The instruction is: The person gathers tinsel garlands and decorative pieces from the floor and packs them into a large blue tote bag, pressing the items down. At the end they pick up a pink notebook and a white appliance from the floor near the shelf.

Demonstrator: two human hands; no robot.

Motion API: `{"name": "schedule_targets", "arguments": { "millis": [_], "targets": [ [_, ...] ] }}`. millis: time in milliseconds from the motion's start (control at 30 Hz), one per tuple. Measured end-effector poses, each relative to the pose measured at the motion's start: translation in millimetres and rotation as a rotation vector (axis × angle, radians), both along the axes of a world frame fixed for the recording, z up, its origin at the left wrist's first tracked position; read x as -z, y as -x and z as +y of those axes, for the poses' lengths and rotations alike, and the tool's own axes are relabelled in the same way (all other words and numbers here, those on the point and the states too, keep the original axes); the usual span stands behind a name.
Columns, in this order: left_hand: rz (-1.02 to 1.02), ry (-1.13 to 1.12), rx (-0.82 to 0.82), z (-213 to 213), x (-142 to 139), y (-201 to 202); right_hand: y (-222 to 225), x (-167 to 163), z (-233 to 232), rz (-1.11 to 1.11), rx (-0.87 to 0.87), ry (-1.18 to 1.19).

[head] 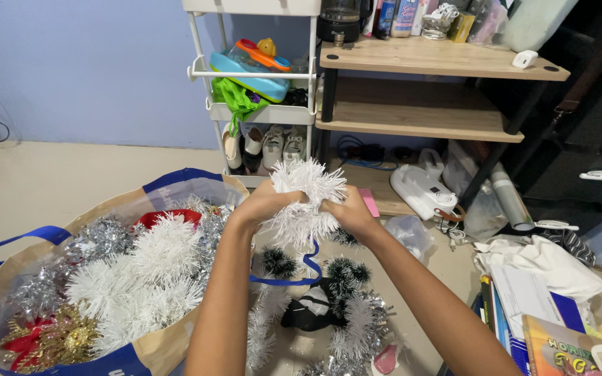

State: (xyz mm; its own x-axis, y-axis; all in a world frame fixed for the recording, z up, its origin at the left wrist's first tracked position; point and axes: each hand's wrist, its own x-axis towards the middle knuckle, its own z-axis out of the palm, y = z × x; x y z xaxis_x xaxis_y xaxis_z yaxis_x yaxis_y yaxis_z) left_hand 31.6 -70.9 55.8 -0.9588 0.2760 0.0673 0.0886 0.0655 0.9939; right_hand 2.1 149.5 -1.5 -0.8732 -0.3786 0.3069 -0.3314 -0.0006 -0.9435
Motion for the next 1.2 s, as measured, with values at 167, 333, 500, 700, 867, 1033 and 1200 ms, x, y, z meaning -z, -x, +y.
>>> {"name": "schedule_targets", "arguments": {
  "millis": [167,333,500,700,867,1033,1200],
  "targets": [
    [0.037,-0.040,-0.078,-1,17,11,10,7,3,-0.152,-0.021,0.103],
    [0.061,-0.083,-0.058,0,29,21,19,7,6,-0.050,0.067,0.028],
    [-0.217,-0.497,0.238,-3,41,23,26,21,8,0.096,0.095,-0.007],
    [-0.077,-0.552,0.339,9,34,15,19,28,1,0.528,0.089,-0.090],
    [0.113,-0.174,-0.089,12,21,14,6,14,-8,0.407,0.159,-0.077],
    [0.379,-0.032,-0.205,11,28,16,8,23,-12,0.335,0.044,-0.079],
    [0.299,0.132,-0.252,15,29,8,30,47,-18,0.123,0.053,0.263]
  ]
}}
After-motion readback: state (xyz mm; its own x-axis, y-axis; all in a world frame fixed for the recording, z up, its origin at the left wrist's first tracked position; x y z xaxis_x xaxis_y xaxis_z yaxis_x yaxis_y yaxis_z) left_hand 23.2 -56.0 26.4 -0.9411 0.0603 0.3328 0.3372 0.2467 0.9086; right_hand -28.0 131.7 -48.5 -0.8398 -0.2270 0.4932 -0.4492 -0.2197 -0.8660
